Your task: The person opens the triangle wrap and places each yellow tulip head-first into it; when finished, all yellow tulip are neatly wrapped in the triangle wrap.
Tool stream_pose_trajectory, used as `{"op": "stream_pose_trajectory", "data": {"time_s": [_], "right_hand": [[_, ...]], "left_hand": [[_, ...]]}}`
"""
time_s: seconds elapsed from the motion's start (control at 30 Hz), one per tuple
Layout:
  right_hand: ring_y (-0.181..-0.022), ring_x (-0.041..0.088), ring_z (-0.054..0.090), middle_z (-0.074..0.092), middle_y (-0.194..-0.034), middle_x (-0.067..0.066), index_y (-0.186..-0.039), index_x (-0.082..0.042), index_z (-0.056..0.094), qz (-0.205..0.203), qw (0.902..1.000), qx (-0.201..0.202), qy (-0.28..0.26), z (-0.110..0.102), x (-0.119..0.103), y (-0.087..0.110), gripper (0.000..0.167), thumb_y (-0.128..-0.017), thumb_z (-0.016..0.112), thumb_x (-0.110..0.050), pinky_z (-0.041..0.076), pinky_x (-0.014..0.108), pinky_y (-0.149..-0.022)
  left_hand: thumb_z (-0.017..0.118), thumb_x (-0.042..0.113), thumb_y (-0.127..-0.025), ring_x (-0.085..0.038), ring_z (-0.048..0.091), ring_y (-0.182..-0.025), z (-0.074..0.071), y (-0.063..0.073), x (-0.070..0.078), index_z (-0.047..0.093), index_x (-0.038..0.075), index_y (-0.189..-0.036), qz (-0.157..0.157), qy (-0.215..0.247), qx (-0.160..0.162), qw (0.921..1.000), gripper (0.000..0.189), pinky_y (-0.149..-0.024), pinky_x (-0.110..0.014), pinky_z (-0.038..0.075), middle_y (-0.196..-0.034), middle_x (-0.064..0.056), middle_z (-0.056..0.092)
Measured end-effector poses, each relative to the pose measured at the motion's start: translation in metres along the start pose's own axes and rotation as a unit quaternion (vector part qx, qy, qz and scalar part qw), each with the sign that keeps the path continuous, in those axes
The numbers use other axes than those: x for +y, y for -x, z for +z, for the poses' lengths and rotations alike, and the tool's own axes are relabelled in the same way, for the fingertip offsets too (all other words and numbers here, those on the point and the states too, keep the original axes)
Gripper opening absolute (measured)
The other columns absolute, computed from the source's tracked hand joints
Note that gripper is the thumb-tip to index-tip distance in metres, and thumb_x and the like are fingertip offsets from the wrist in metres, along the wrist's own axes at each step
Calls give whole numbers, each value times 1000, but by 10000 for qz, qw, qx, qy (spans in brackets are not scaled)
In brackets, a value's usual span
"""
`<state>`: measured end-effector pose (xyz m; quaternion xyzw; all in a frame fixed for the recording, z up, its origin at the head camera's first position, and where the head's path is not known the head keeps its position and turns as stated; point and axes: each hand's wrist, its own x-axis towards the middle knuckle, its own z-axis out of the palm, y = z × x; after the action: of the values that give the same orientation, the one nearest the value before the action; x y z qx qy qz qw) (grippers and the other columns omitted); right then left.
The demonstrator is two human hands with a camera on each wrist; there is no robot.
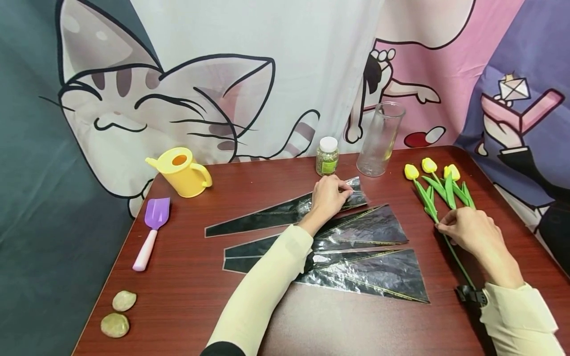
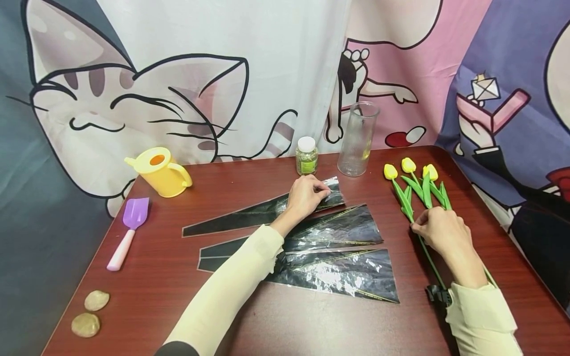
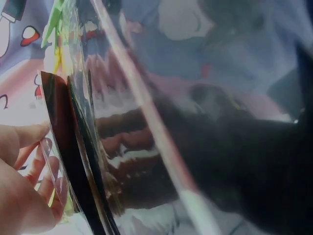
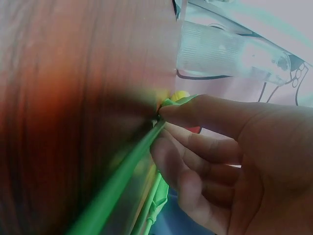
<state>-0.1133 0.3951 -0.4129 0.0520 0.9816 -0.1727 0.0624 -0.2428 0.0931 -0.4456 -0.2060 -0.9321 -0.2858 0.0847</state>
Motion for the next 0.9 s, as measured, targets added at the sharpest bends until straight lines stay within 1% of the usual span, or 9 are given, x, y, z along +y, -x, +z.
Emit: {"op": "stream_pose_trajectory", "data": {"time_s": [0.27,0.4,0.47,0.53,0.6,0.7,0.77,0.83,0.9], "right_hand": [[-57,16,57,62,-60,-6,-85,-10,74,-207,9997,115,-106,4,-3,1,24,-87,72,-35,39,38,-51],[-64,22,61,64,-69,-5,-87,-15,73,-1143,9909,660,258,6,-1,-1,14,-85,75,-29,39,40,-47],[-72,23,61,64,-77,-5,-86,-18,72,-1900,9740,1099,552,7,3,-4,12,-78,80,-19,42,42,-47],[-78,20,61,63,-82,-7,-86,-20,72,-2753,9472,1428,820,8,7,-8,23,-69,83,-8,45,42,-52],[-82,19,58,61,-86,-7,-85,-20,72,-3479,9183,1589,1023,10,11,-14,31,-63,82,-1,47,41,-58],[-88,22,55,62,-91,-2,-87,-18,74,-4158,8880,1665,1041,10,15,-24,30,-63,78,-1,45,41,-68],[-93,27,55,63,-97,3,-87,-17,75,-4424,8745,1714,1011,10,17,-30,10,-78,78,-21,42,43,-72],[-99,31,55,65,-104,8,-87,-17,77,-4612,8653,1721,943,9,19,-36,29,-94,63,-42,39,45,-75],[-104,34,54,64,-110,10,-87,-18,78,-4779,8566,1695,959,8,19,-41,54,-101,40,-55,38,46,-76]], "left_hand": [[78,34,-84,-10,57,-86,-1,1,1,81,28,-85,53,97,-9,9999,7,-78,-28,45,-86,13,64],[78,34,-84,-9,57,-85,0,1,0,81,28,-85,31,134,-2,9999,7,-77,-27,45,-85,13,63],[78,34,-84,-9,56,-85,0,2,0,81,27,-85,22,158,-2,9999,7,-76,-27,45,-85,13,63],[78,33,-84,-9,56,-84,0,2,0,81,28,-85,16,170,-6,9999,6,-76,-26,45,-85,13,63],[78,33,-84,-9,56,-84,0,2,0,81,27,-85,-4,175,-11,9998,6,-76,-26,45,-84,13,62],[78,32,-84,-9,56,-84,0,2,0,81,27,-85,-16,184,-9,9998,6,-76,-27,45,-84,12,63],[79,32,-84,-9,56,-84,0,2,1,81,27,-85,-26,200,-8,9998,6,-76,-27,45,-84,12,63],[79,32,-84,-9,56,-84,1,2,1,81,27,-85,-25,204,-6,9998,6,-76,-27,45,-84,12,62],[79,32,-84,-9,56,-84,1,2,1,81,27,-85,-34,215,-26,9998,5,-76,-27,45,-83,13,62]]}}
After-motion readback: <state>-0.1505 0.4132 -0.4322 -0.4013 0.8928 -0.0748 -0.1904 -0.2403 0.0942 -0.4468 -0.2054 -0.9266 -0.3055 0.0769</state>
